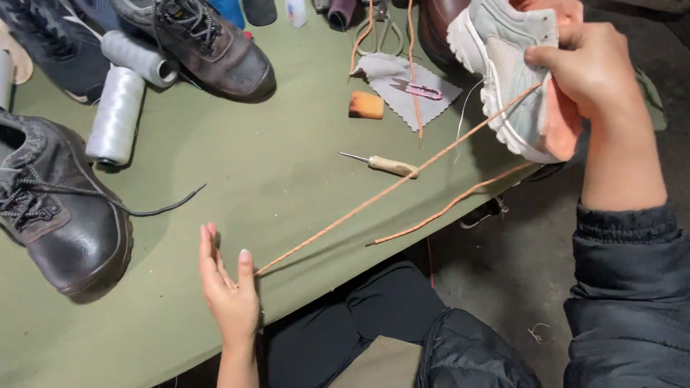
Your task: Hand-stitching a sneaker using an awl and thread at a repair bench.
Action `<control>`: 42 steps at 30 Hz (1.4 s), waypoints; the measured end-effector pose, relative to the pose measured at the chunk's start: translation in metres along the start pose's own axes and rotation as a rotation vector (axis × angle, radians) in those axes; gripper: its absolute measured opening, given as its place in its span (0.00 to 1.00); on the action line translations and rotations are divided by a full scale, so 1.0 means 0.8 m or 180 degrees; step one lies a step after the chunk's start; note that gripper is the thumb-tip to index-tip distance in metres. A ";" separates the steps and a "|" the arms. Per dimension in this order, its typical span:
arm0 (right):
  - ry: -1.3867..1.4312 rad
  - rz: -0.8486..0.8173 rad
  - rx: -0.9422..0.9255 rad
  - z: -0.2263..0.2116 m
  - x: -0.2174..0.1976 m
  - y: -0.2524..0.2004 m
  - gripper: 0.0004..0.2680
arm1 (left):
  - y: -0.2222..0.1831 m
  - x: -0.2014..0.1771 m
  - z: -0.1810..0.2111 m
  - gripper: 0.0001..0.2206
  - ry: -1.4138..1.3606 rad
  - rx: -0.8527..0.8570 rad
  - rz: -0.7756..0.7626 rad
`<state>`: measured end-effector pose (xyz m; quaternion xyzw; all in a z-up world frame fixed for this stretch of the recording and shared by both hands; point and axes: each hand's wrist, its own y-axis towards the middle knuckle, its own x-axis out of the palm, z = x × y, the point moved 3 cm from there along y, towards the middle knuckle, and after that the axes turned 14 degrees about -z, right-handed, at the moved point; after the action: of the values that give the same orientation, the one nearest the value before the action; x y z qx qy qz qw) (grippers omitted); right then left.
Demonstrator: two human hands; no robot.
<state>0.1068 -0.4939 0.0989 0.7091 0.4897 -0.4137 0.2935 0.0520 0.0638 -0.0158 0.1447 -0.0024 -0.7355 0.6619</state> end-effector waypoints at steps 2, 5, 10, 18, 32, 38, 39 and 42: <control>-0.0303 0.0090 0.0218 0.046 0.019 0.009 0.08 | -0.001 0.000 -0.001 0.28 0.0124 0.0041 0.0018; -0.0377 0.0016 0.0401 0.063 0.060 -0.007 0.09 | -0.004 0.002 -0.003 0.29 0.0101 -0.0006 0.0041; -0.0188 0.0032 0.0454 0.082 0.097 -0.028 0.16 | -0.006 0.004 -0.002 0.25 0.0608 0.0254 -0.0037; 0.0522 0.0165 0.0701 -0.013 0.057 -0.067 0.16 | -0.007 0.009 0.005 0.22 0.1491 0.0584 0.0007; 0.4749 -0.1735 -0.0132 -0.276 0.217 -0.149 0.05 | -0.004 0.059 0.082 0.44 0.0182 -0.0600 -0.1711; 0.4546 -0.1192 0.0198 -0.266 0.305 -0.131 0.06 | -0.011 -0.018 0.090 0.04 0.0070 -0.0694 -0.1786; 0.4561 -0.1190 0.0187 -0.275 0.315 -0.132 0.06 | -0.003 -0.038 0.096 0.04 0.0087 -0.0687 -0.1785; 0.4365 -0.0820 -0.0163 -0.297 0.325 -0.145 0.07 | 0.011 -0.085 0.102 0.06 0.0263 -0.0785 -0.1683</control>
<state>0.1156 -0.1404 -0.0146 0.7394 0.6543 0.1075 -0.1167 0.0483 0.1138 0.0782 0.0886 0.1517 -0.8707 0.4594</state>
